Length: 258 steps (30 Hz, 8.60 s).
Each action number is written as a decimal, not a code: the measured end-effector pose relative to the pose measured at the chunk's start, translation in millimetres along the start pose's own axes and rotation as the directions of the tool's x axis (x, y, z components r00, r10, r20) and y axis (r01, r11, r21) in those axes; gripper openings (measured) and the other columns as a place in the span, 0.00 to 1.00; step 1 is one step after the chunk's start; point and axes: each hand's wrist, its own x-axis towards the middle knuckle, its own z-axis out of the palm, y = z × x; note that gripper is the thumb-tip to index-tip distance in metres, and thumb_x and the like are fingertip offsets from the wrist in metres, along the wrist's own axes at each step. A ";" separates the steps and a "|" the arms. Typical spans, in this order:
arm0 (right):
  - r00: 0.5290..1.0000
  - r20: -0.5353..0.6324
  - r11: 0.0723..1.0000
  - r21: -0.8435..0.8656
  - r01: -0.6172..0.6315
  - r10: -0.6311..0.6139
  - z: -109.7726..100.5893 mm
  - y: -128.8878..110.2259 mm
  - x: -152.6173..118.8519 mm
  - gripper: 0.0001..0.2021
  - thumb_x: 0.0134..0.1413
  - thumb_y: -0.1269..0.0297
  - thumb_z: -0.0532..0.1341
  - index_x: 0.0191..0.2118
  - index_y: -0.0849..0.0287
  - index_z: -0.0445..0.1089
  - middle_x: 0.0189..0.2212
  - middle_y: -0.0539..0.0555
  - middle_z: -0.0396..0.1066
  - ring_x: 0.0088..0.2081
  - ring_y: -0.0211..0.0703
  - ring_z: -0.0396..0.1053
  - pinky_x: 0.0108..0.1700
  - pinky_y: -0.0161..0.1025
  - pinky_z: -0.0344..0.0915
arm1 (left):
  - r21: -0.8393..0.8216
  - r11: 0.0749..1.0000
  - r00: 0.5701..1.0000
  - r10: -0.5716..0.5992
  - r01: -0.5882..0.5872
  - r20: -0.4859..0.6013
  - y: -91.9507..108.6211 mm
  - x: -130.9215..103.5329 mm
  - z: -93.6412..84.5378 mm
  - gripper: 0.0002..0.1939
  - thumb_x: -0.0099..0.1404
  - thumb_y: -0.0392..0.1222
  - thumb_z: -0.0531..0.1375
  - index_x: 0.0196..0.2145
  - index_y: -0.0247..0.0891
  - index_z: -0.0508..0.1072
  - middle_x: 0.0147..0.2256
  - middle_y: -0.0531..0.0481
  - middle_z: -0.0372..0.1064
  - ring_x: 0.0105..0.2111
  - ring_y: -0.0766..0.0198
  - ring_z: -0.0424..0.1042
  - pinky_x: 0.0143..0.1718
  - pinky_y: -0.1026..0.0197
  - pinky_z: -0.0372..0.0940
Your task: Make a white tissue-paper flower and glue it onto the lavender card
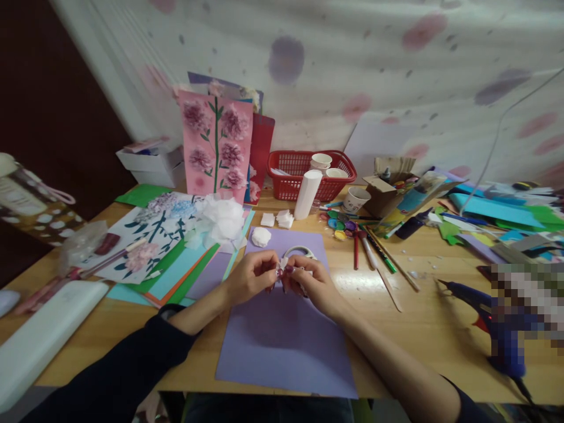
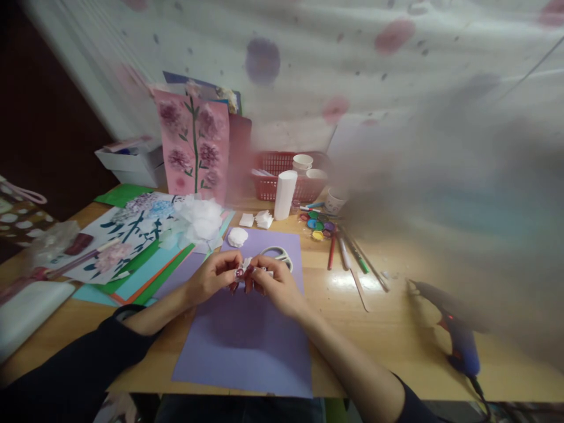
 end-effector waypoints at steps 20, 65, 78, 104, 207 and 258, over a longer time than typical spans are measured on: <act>0.999 0.039 0.992 -0.128 0.005 0.000 -0.1 -2.9 -1.0 0.15 0.59 0.58 0.55 0.25 0.61 0.67 0.20 0.49 0.66 0.19 0.31 0.56 0.22 0.31 0.52 | 0.213 0.973 0.996 0.084 -0.085 0.012 0.3 -1.4 -5.9 0.12 0.61 0.41 0.50 0.22 0.37 0.64 0.17 0.56 0.61 0.18 0.70 0.61 0.21 0.67 0.56; 0.996 0.084 0.990 -0.133 0.041 -0.030 -1.8 -0.8 -1.9 0.20 0.61 0.52 0.54 0.25 0.61 0.68 0.21 0.50 0.67 0.20 0.32 0.57 0.23 0.32 0.53 | 0.286 0.957 0.999 0.049 -0.040 -0.025 -0.9 -1.4 -4.5 0.11 0.60 0.43 0.54 0.22 0.37 0.64 0.18 0.53 0.67 0.18 0.68 0.63 0.21 0.67 0.57; 0.998 0.062 0.982 -0.185 0.038 -0.027 -0.9 -4.3 -1.8 0.16 0.59 0.57 0.57 0.25 0.61 0.68 0.21 0.49 0.65 0.20 0.31 0.56 0.22 0.31 0.53 | 0.317 0.948 0.999 0.043 -0.036 -0.013 -3.3 -2.1 -3.5 0.14 0.61 0.48 0.56 0.24 0.36 0.64 0.19 0.54 0.66 0.18 0.70 0.62 0.20 0.68 0.56; 0.988 -0.155 0.979 -0.203 -0.012 -0.020 -5.4 4.2 7.6 0.13 0.50 0.61 0.58 0.19 0.59 0.63 0.17 0.46 0.60 0.23 0.34 0.56 0.27 0.33 0.51 | -0.258 0.947 0.962 -0.232 0.190 -0.143 4.1 10.8 -8.8 0.14 0.50 0.49 0.65 0.26 0.34 0.72 0.29 0.48 0.71 0.30 0.62 0.72 0.33 0.57 0.71; 0.961 -0.225 0.981 0.139 -0.132 0.161 -1.8 -1.6 9.5 0.21 0.42 0.47 0.69 0.32 0.62 0.71 0.14 0.40 0.52 0.15 0.26 0.43 0.17 0.30 0.38 | 0.223 0.969 0.895 0.188 -0.103 -0.404 -2.7 2.3 -3.8 0.04 0.55 0.38 0.62 0.30 0.36 0.74 0.28 0.50 0.75 0.27 0.65 0.75 0.31 0.65 0.70; 0.939 -0.301 0.980 0.157 -0.123 0.166 -2.6 7.0 12.3 0.16 0.45 0.51 0.66 0.29 0.59 0.65 0.10 0.38 0.50 0.13 0.27 0.42 0.17 0.30 0.38 | 0.521 0.832 0.653 0.504 -0.191 -0.565 -4.1 5.5 -11.2 0.05 0.62 0.36 0.59 0.37 0.37 0.75 0.32 0.50 0.73 0.33 0.65 0.73 0.39 0.63 0.68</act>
